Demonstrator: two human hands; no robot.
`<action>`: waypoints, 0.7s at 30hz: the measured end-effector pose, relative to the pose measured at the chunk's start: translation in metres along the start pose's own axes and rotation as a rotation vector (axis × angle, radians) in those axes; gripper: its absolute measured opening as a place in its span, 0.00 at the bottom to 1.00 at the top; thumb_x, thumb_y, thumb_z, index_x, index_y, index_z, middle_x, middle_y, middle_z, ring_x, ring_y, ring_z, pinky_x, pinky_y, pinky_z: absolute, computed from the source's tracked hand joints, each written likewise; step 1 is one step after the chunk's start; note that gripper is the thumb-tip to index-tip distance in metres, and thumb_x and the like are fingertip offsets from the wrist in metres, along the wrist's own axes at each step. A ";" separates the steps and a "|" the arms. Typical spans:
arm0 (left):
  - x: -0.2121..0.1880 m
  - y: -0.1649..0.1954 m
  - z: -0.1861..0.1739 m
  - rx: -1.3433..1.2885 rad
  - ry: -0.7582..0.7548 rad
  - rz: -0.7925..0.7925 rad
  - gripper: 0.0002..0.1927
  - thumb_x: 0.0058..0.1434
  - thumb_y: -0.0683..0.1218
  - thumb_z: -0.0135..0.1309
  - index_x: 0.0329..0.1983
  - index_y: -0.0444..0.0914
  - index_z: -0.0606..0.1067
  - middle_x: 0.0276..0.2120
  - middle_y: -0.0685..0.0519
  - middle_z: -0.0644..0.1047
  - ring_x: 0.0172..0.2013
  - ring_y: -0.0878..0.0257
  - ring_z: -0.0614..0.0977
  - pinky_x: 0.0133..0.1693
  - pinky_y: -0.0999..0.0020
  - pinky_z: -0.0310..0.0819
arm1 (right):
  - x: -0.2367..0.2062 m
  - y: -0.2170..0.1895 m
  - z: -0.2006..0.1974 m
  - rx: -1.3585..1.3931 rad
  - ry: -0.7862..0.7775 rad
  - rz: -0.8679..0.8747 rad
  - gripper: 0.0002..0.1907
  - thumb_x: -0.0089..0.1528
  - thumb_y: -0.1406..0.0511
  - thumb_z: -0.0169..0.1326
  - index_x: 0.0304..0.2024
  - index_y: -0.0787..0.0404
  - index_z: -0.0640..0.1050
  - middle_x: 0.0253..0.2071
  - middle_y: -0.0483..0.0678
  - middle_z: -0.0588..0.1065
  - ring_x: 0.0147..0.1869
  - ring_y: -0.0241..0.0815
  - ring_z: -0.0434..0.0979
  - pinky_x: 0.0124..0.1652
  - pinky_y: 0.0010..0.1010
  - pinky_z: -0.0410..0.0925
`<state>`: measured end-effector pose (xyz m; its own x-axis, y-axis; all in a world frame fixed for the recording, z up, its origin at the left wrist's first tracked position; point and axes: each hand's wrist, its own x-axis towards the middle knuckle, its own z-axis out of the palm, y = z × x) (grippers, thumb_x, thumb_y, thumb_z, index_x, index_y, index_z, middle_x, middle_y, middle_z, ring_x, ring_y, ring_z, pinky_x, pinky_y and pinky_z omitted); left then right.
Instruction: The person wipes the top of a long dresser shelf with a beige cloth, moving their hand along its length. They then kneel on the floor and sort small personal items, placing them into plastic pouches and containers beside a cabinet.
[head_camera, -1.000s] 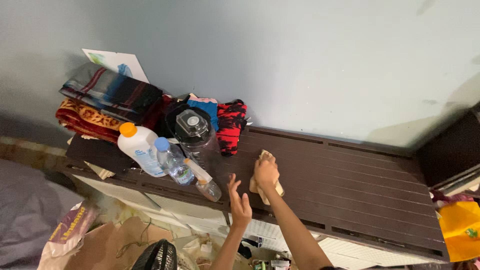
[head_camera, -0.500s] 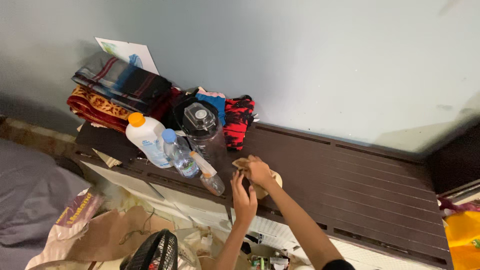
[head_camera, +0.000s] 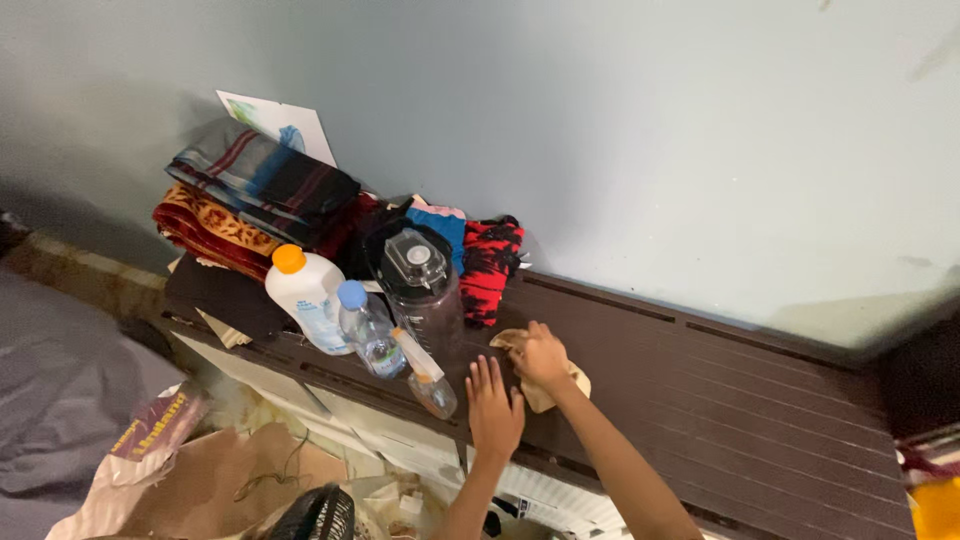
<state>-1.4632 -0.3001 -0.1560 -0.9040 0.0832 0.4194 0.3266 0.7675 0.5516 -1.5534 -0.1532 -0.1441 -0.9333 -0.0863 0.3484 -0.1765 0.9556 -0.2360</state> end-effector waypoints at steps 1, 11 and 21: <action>0.001 0.001 0.000 0.062 -0.025 0.010 0.34 0.67 0.51 0.47 0.72 0.29 0.57 0.72 0.34 0.57 0.72 0.41 0.55 0.70 0.46 0.43 | 0.006 0.002 0.003 -0.003 0.029 -0.014 0.17 0.54 0.57 0.62 0.45 0.54 0.81 0.45 0.54 0.72 0.52 0.54 0.74 0.47 0.45 0.72; 0.007 0.005 0.001 0.220 -0.158 0.024 0.39 0.67 0.58 0.43 0.73 0.30 0.54 0.72 0.33 0.51 0.72 0.40 0.49 0.68 0.44 0.36 | 0.071 0.021 0.029 -0.097 0.110 0.222 0.17 0.64 0.54 0.55 0.54 0.46 0.80 0.48 0.52 0.73 0.53 0.53 0.74 0.45 0.44 0.73; 0.006 0.010 0.001 0.219 -0.223 -0.035 0.40 0.64 0.59 0.45 0.74 0.34 0.54 0.73 0.37 0.51 0.73 0.43 0.49 0.70 0.47 0.38 | 0.101 0.056 0.018 -0.313 0.049 0.322 0.16 0.61 0.50 0.57 0.38 0.53 0.84 0.50 0.47 0.74 0.58 0.47 0.74 0.47 0.41 0.73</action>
<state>-1.4660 -0.2911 -0.1490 -0.9598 0.1735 0.2208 0.2492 0.8888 0.3846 -1.6633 -0.1131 -0.1385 -0.9078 0.2358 0.3468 0.2307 0.9714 -0.0565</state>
